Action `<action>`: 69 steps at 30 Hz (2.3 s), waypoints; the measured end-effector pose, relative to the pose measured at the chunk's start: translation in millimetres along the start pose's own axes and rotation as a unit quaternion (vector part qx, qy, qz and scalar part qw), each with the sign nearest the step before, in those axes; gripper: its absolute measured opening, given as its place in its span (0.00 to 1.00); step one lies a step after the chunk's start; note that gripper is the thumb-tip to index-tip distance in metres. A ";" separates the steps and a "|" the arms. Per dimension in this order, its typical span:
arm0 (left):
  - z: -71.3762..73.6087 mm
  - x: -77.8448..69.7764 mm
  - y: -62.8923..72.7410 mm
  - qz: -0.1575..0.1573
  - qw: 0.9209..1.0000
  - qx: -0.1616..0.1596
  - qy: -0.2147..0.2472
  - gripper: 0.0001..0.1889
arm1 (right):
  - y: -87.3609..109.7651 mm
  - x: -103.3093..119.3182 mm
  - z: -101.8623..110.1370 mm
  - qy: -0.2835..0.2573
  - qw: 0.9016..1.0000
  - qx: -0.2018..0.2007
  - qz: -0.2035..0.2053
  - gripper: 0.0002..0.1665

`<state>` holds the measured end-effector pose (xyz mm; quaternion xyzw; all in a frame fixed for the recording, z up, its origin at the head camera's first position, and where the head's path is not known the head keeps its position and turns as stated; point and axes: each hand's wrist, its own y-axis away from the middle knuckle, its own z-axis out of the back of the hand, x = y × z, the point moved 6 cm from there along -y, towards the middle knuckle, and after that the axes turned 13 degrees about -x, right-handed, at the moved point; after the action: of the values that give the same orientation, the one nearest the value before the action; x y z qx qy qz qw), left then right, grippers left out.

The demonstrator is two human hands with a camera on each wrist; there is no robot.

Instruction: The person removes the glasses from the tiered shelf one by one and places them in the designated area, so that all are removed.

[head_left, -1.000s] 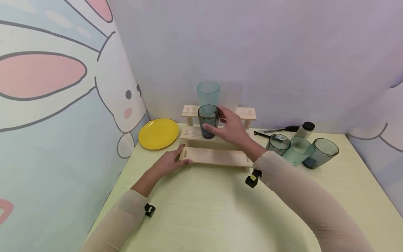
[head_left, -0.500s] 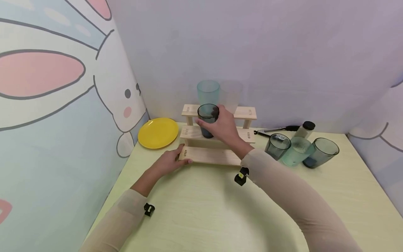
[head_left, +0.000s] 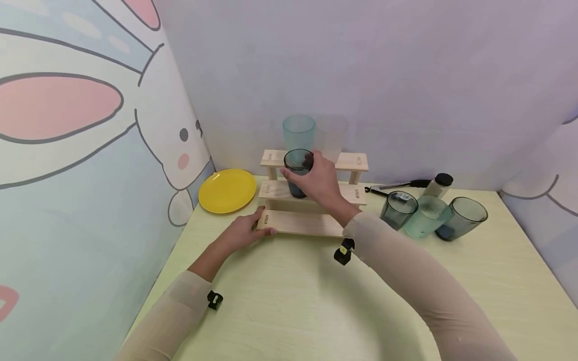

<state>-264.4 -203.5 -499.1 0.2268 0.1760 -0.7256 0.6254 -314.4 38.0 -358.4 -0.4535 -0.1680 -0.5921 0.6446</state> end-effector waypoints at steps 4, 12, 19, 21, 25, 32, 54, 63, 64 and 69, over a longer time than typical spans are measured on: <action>0.3 -1.2 -1.1 -0.003 1.000 0.000 -0.004 0.59 | -0.1 0.1 3.5 -0.006 1.000 -0.007 0.013 0.51; -0.9 1.2 -3.6 0.002 1.000 0.003 -0.008 0.59 | 0.8 -3.7 11.0 -0.026 0.998 -0.017 0.046 0.47; 2.0 -5.6 0.8 -0.009 1.000 0.000 -0.007 0.58 | 3.3 -1.7 23.7 -0.043 0.998 -0.008 0.054 0.46; 1.7 -5.1 0.6 -0.009 1.000 -0.001 -0.005 0.59 | 5.0 -2.1 27.0 -0.045 0.997 -0.003 0.058 0.45; 1.8 -3.6 0.6 -0.008 1.000 0.000 -0.006 0.59 | 9.0 -5.4 33.2 -0.039 0.997 0.006 0.063 0.45; 1.6 -0.7 -0.1 -0.006 1.000 0.000 -0.008 0.60 | 16.5 -11.5 48.3 -0.026 0.997 0.016 0.066 0.43; 0.9 -2.1 2.6 -0.001 1.000 -0.002 -0.002 0.58 | 35.0 -54.7 103.7 0.016 0.999 0.000 0.050 0.41; 1.0 -1.7 0.7 -0.002 1.000 0.000 -0.006 0.60 | 43.2 -67.8 125.6 0.047 0.998 -0.006 0.041 0.44; 1.1 -1.6 0.5 -0.003 1.000 0.001 -0.006 0.60 | 44.6 -69.6 127.7 0.052 0.998 -0.006 0.039 0.44; 2.0 -1.7 0.1 -0.007 1.000 0.000 -0.007 0.60 | 51.2 -78.7 137.2 0.075 0.997 -0.008 0.034 0.44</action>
<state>-264.3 -203.2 -496.5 0.2206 0.1733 -0.7315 0.6215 -242.6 187.8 -364.4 -0.4182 -0.0991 -0.6034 0.6717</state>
